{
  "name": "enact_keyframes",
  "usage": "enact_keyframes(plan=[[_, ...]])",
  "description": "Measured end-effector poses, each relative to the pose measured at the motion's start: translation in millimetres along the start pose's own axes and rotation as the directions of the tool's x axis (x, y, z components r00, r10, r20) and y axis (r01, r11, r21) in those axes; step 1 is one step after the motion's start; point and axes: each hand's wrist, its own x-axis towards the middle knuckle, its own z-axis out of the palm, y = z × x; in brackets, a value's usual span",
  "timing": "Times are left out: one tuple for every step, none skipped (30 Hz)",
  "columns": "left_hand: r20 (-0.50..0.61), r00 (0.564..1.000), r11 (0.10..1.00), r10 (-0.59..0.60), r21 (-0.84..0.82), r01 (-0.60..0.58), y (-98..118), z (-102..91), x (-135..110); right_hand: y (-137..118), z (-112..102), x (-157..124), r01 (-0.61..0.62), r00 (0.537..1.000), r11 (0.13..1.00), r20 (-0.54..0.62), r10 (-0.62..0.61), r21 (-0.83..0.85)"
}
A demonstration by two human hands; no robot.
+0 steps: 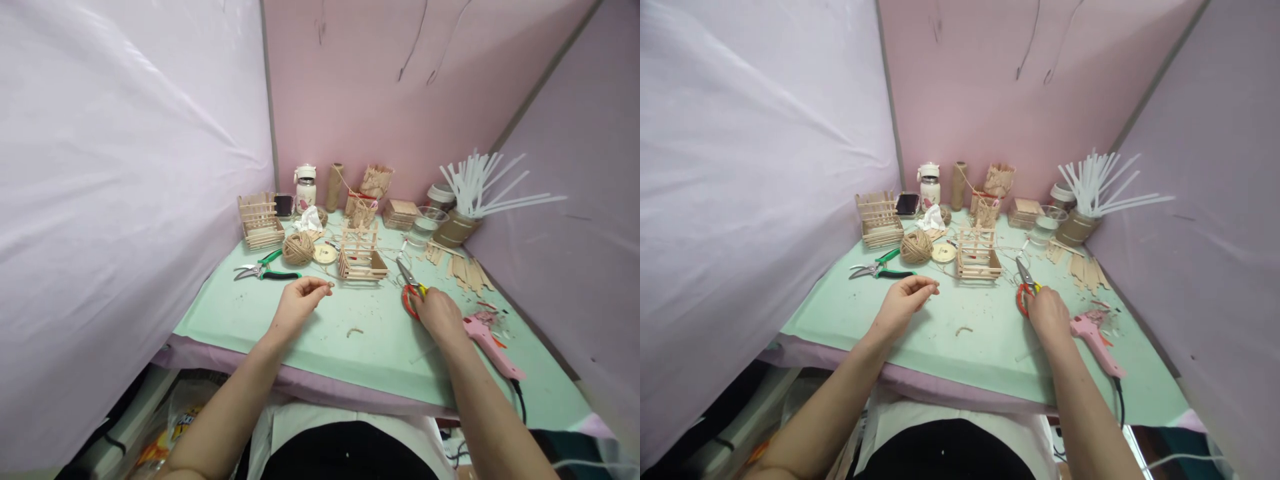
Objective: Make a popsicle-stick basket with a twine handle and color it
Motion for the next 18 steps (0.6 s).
enact_keyframes(plan=[[-0.012, 0.999, 0.999, 0.03, 0.032, -0.029, 0.2, 0.4, -0.6, -1.1, -0.3, -1.7, 0.024, 0.999, 0.999, -0.029, -0.025, -0.032], [-0.024, 0.998, 0.996, 0.062, 0.066, -0.06, 0.5, 1.1, -1.4, -3.1, -2.3, -4.7, 0.053, 0.995, 0.997, -0.084, -0.058, -0.061], [-0.035, 0.995, 0.99, 0.094, 0.104, -0.09, 0.8, 2.1, -2.5, -6.2, -5.9, -9.2, 0.089, 0.982, 0.993, -0.162, -0.101, -0.078], [-0.044, 0.991, 0.982, 0.127, 0.147, -0.119, 1.1, 3.6, -3.9, -11.0, -10.8, -15.4, 0.145, 0.953, 0.987, -0.259, -0.16, -0.074], [-0.05, 0.986, 0.97, 0.16, 0.195, -0.147, 1.4, 5.4, -5.6, -17.6, -16.7, -23.5, 0.219, 0.908, 0.975, -0.358, -0.218, -0.037], [-0.052, 0.98, 0.954, 0.191, 0.244, -0.173, 1.7, 7.5, -7.7, -26.1, -23.2, -33.0, 0.348, 0.844, 0.937, -0.445, -0.299, 0.031], [-0.05, 0.974, 0.937, 0.219, 0.289, -0.196, 2.1, 10.0, -10.1, -36.2, -29.7, -43.5, 0.523, 0.76, 0.846, -0.504, -0.41, 0.101], [-0.043, 0.969, 0.92, 0.245, 0.327, -0.218, 2.6, 12.5, -12.8, -47.2, -35.7, -54.2, 0.668, 0.677, 0.726, -0.539, -0.502, 0.163], [-0.032, 0.962, 0.902, 0.27, 0.358, -0.241, 3.3, 14.9, -15.6, -58.4, -40.7, -64.2, 0.76, 0.603, 0.621, -0.569, -0.56, 0.194], [-0.019, 0.955, 0.886, 0.296, 0.38, -0.267, 4.2, 17.1, -18.4, -69.0, -44.5, -72.8, 0.812, 0.541, 0.551, -0.604, -0.586, 0.192], [-0.004, 0.948, 0.871, 0.319, 0.395, -0.292, 5.2, 19.0, -21.1, -78.2, -46.7, -79.4, 0.838, 0.51, 0.512, -0.61, -0.607, 0.191], [0.013, 0.941, 0.86, 0.338, 0.403, -0.314, 6.3, 20.4, -23.6, -85.7, -47.5, -83.7, 0.852, 0.496, 0.482, -0.608, -0.62, 0.204], [0.027, 0.938, 0.854, 0.346, 0.405, -0.327, 7.3, 21.5, -25.7, -91.0, -47.0, -85.9, 0.854, 0.505, 0.46, -0.6, -0.62, 0.244], [0.038, 0.939, 0.857, 0.342, 0.398, -0.328, 8.2, 22.2, -27.3, -94.5, -45.4, -86.2, 0.839, 0.54, 0.439, -0.589, -0.601, 0.321], [0.045, 0.945, 0.868, 0.325, 0.382, -0.317, 8.9, 22.8, -28.4, -96.3, -43.0, -85.3, 0.797, 0.604, 0.414, -0.566, -0.562, 0.439], [0.05, 0.953, 0.886, 0.298, 0.357, -0.296, 9.3, 23.3, -29.1, -96.9, -40.1, -83.6, 0.719, 0.687, 0.374, -0.516, -0.512, 0.586], [0.052, 0.963, 0.907, 0.265, 0.326, -0.267, 9.4, 23.8, -29.3, -96.9, -37.1, -81.6, 0.603, 0.772, 0.311, -0.437, -0.462, 0.735], [0.053, 0.972, 0.927, 0.229, 0.292, -0.234, 9.3, 24.5, -29.2, -96.5, -34.2, -79.8, 0.46, 0.841, 0.234, -0.336, -0.423, 0.857]])
